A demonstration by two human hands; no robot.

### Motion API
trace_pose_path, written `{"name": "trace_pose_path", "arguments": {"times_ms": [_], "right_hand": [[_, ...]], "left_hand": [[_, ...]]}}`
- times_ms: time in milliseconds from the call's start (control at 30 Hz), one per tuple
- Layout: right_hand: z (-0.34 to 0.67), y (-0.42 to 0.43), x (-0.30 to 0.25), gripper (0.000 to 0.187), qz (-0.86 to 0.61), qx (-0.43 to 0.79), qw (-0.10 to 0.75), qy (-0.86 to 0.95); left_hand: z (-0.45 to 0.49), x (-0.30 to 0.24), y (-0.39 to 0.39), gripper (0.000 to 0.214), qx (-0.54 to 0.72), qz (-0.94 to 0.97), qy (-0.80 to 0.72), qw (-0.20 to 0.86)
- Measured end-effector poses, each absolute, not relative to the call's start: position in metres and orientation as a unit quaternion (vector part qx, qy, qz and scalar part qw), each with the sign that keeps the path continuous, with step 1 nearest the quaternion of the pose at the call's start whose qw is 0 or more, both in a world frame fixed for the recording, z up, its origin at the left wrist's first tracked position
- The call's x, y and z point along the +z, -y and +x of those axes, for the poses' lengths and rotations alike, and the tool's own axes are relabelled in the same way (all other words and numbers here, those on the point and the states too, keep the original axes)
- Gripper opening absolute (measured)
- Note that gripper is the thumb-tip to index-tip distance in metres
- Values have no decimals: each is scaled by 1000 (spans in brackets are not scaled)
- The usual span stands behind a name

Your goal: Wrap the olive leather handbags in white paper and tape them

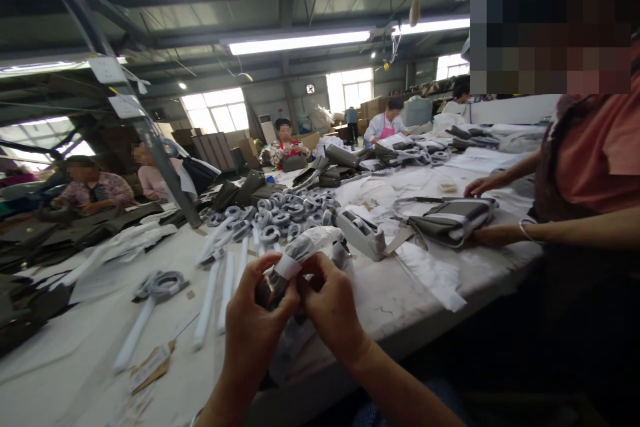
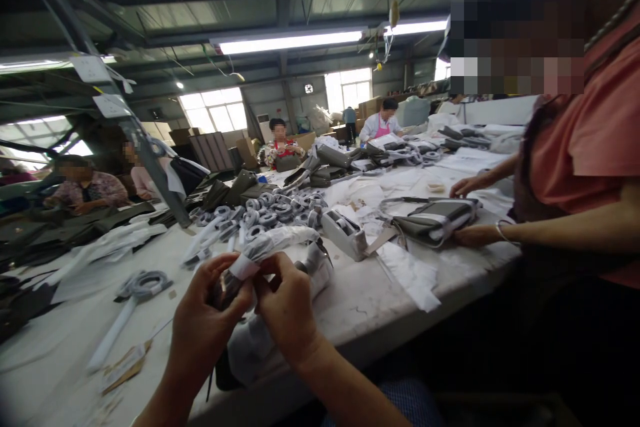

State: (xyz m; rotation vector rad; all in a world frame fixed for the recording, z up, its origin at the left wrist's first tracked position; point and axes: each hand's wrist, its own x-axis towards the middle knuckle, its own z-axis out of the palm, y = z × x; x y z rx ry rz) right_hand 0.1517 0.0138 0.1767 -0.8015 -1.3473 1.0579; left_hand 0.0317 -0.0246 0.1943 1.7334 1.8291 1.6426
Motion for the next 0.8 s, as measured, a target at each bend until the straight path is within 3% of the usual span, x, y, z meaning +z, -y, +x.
{"name": "trace_pose_path", "arguments": {"times_ms": [133, 367, 800], "right_hand": [[161, -9, 180, 14, -332, 458, 567, 599], [165, -2, 181, 45, -216, 707, 530, 415], [154, 4, 186, 45, -193, 770, 510, 333]], "left_hand": [[28, 194, 24, 39, 533, 580, -615, 41], [32, 178, 22, 37, 493, 639, -582, -97], [39, 175, 38, 38, 443, 667, -558, -218]]}}
